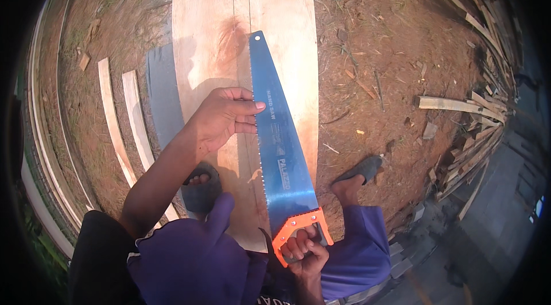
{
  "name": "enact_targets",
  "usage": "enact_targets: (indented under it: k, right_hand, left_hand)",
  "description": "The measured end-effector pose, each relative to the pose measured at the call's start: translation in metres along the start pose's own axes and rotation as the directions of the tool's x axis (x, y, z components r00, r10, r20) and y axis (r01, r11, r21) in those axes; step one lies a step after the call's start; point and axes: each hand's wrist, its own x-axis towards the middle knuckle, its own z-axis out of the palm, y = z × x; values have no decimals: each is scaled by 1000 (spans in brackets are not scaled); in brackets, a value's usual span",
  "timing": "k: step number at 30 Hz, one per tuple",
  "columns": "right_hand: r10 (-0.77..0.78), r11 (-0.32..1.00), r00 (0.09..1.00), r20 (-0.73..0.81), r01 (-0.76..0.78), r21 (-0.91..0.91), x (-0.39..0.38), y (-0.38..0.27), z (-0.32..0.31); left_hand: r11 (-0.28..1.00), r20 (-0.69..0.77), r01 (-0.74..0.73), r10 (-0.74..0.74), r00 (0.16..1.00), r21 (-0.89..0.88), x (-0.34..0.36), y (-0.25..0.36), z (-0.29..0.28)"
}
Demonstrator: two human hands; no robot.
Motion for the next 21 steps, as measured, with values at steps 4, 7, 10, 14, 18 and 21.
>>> enact_targets:
  k: [4,7,10,14,18,21]
  right_hand:
    - [-161,947,987,-1,154,-283,-22,4,-2]
    - [-385,673,923,22,297,-678,-43,11,14]
    - [-407,254,907,106,223,-941,-57,12,10]
    - [-458,-39,879,131,128,-991,-76,20,-1]
    - [-492,-247,855,165,45,-968,-95,23,-12]
    - [-495,-356,849,185,-4,-934,-105,26,-21]
  left_hand:
    - [962,-108,-251,263,959,108,4,17,-18]
    - [692,-180,-409,610,772,594,22,5,-32]
    - [335,-62,-376,812,581,864,19,-12,-36]
    - [13,137,-250,807,574,968,18,-47,-41]
    - [-34,105,-117,725,681,993,14,-73,-34]
    - [-47,71,-53,718,693,997,9,-85,-33]
